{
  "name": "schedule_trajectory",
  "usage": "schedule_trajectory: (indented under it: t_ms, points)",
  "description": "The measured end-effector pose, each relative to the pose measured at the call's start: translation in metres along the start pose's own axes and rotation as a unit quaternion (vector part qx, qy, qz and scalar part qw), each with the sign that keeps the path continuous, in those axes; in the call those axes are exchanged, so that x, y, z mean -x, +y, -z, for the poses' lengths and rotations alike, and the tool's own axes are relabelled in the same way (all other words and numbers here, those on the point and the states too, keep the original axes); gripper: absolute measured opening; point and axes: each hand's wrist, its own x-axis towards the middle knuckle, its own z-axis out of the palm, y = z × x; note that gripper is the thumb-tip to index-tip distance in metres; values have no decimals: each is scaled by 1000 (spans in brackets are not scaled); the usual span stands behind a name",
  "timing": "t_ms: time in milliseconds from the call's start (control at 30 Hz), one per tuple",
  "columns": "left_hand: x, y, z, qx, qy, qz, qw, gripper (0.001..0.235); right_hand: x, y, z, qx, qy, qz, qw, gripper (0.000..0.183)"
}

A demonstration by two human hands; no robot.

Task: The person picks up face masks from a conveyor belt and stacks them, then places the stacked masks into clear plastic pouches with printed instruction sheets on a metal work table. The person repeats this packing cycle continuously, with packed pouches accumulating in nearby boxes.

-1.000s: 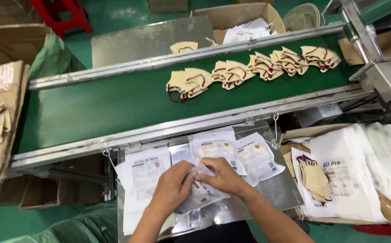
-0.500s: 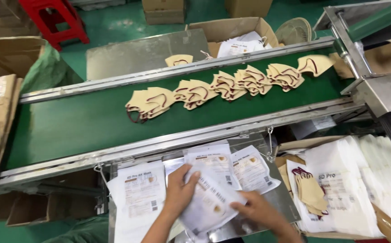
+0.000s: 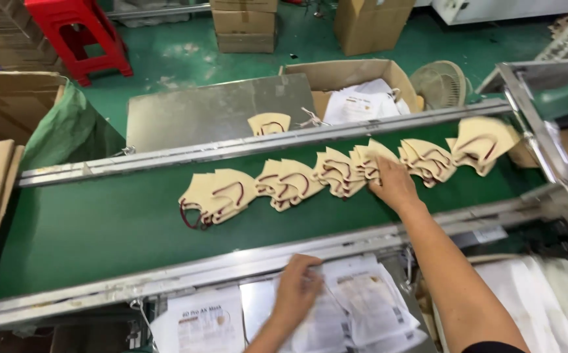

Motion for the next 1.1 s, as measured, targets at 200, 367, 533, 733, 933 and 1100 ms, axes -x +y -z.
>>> schedule_trajectory:
  t_ms: [200,367,533,733,933,1100]
  points:
    - [-95,-21,186,-292,269,24,918,25,-51,-67,16,-221,-168,-290,916,36]
    - [-168,-29,257,-432,203,201,856,87,-55,-116,3,-104,-47,-14,993,44]
    - [-195,0,221,-438,66,383,811,114,-80,-183,0,-261,-226,-233,909,29]
    - [-193,-62,212,-416,65,314,851,76,-82,-220,-4,-101,-135,-14,986,47]
    - [-179,-58,188,127,-27,418,899,76,-66,-247,32,-364,-257,-83,891,42]
    - [-152,-18,178,75,0,234,969,53,-50,-196,29,-384,-89,-226,891,59]
